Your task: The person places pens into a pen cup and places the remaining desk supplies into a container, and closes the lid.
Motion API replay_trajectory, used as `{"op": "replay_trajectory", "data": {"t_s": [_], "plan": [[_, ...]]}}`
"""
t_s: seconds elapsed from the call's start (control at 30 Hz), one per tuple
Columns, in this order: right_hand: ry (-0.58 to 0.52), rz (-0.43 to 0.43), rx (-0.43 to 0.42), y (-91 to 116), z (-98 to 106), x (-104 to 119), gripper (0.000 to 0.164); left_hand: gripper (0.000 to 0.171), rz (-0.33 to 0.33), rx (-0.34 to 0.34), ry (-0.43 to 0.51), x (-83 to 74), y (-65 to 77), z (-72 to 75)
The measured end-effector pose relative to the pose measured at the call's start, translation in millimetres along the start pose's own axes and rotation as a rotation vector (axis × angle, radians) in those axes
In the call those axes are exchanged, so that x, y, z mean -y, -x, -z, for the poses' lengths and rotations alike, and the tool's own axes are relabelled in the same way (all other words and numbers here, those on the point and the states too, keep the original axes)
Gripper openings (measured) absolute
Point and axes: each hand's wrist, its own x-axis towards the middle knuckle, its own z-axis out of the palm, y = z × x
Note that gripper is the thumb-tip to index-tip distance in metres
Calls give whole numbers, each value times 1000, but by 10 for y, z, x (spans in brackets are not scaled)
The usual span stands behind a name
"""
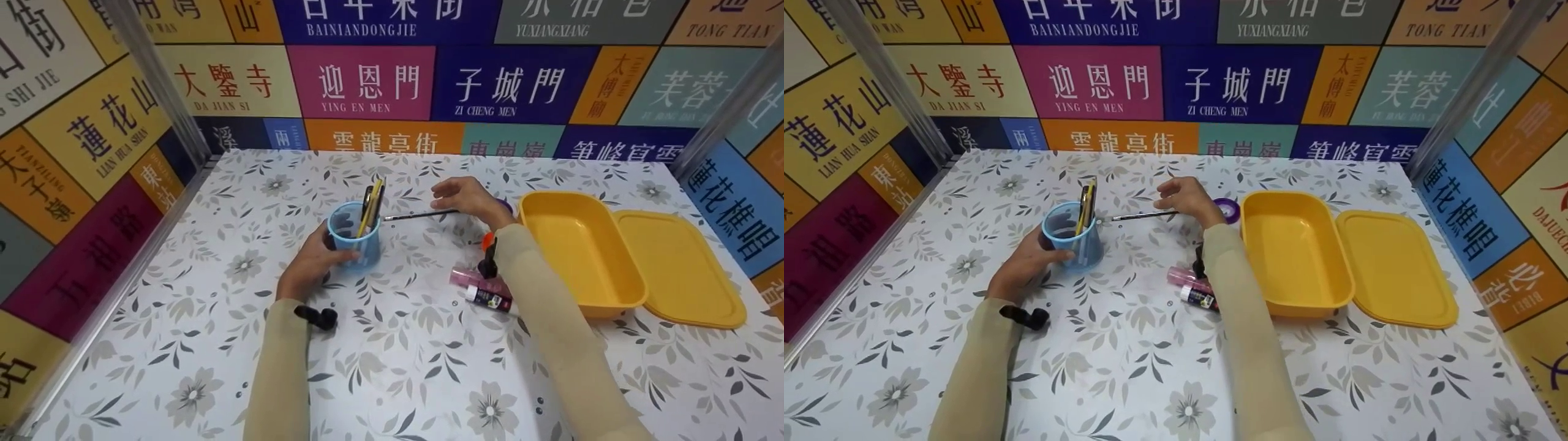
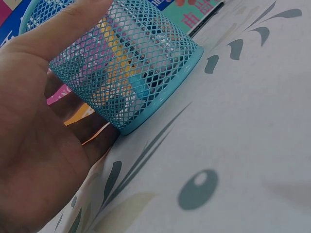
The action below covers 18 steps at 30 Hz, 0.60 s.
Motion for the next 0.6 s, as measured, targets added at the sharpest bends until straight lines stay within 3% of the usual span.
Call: {"op": "replay_trajectory", "data": {"t_s": [0.17,0.37,0.6], "plan": [[42,-33,26,-26,74,-84,50,102,-24,9,17,12,-13,-21],[73,-116,29,-22,137,-122,50,107,1,4,21,8,-13,-4],[101,-155,65,-35,143,-140,49,106,2,0,7,15,-12,26]]}}
